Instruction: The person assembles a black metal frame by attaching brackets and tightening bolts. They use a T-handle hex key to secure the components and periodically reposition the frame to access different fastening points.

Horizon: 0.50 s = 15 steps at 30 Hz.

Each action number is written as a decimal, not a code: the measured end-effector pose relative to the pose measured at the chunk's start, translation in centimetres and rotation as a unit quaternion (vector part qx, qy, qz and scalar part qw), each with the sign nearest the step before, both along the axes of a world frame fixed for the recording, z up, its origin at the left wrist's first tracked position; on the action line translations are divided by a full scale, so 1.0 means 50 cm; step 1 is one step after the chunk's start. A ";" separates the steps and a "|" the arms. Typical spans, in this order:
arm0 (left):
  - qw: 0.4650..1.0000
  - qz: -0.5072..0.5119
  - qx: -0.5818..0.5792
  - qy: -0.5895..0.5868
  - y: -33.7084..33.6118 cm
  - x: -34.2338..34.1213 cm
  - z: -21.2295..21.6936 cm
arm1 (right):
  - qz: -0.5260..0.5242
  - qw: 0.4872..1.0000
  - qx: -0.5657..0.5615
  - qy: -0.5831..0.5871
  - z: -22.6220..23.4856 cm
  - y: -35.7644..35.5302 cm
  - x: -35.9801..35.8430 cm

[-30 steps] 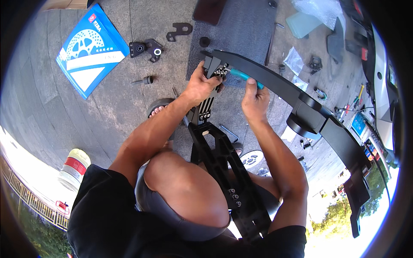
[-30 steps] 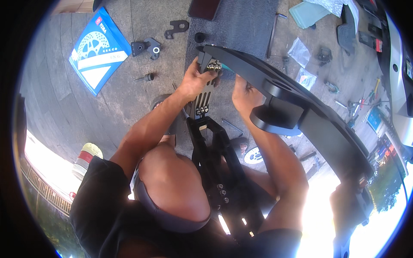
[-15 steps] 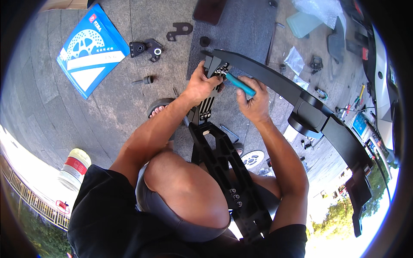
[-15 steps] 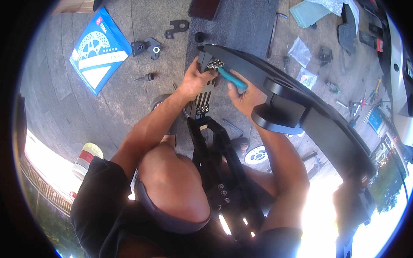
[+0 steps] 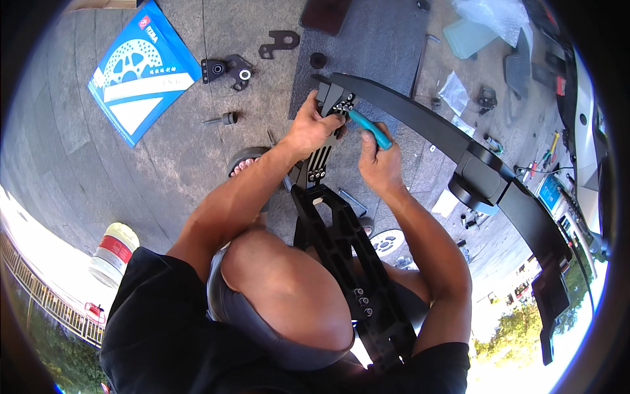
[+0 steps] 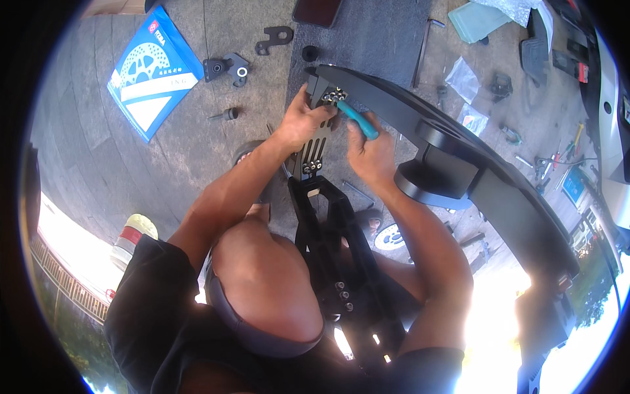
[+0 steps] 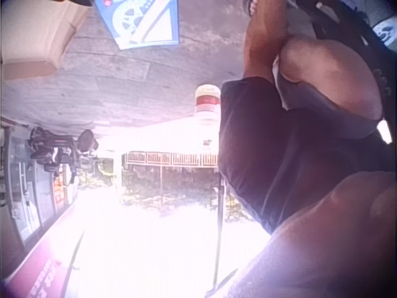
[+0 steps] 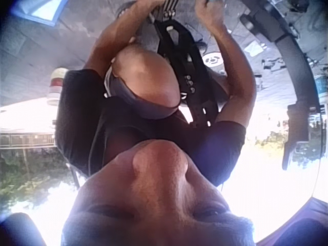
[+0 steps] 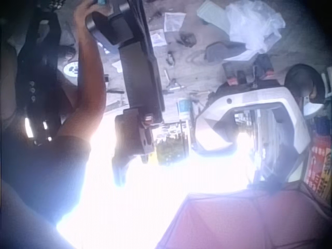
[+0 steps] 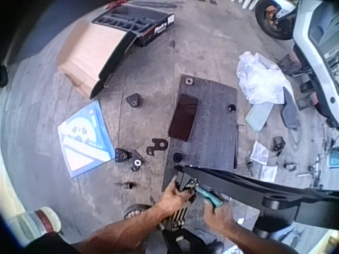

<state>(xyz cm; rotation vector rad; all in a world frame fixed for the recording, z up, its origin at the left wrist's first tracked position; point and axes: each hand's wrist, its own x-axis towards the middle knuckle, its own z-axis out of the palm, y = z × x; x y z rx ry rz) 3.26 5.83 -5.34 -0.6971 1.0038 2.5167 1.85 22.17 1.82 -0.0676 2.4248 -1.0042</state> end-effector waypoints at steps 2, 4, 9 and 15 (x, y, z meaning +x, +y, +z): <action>1.000 0.003 0.010 -0.022 0.001 0.000 0.001 | 0.016 0.999 -0.006 0.048 -0.014 0.003 -0.021; 0.999 0.003 0.008 -0.035 0.002 -0.002 0.002 | 0.022 0.998 -0.003 0.061 -0.022 0.005 -0.029; 1.000 -0.006 -0.014 -0.018 0.004 -0.002 0.004 | -0.036 0.998 0.052 0.009 -0.018 -0.010 -0.002; 0.999 -0.001 -0.036 -0.003 0.007 -0.001 0.006 | -0.053 0.997 0.030 0.056 -0.019 -0.033 -0.007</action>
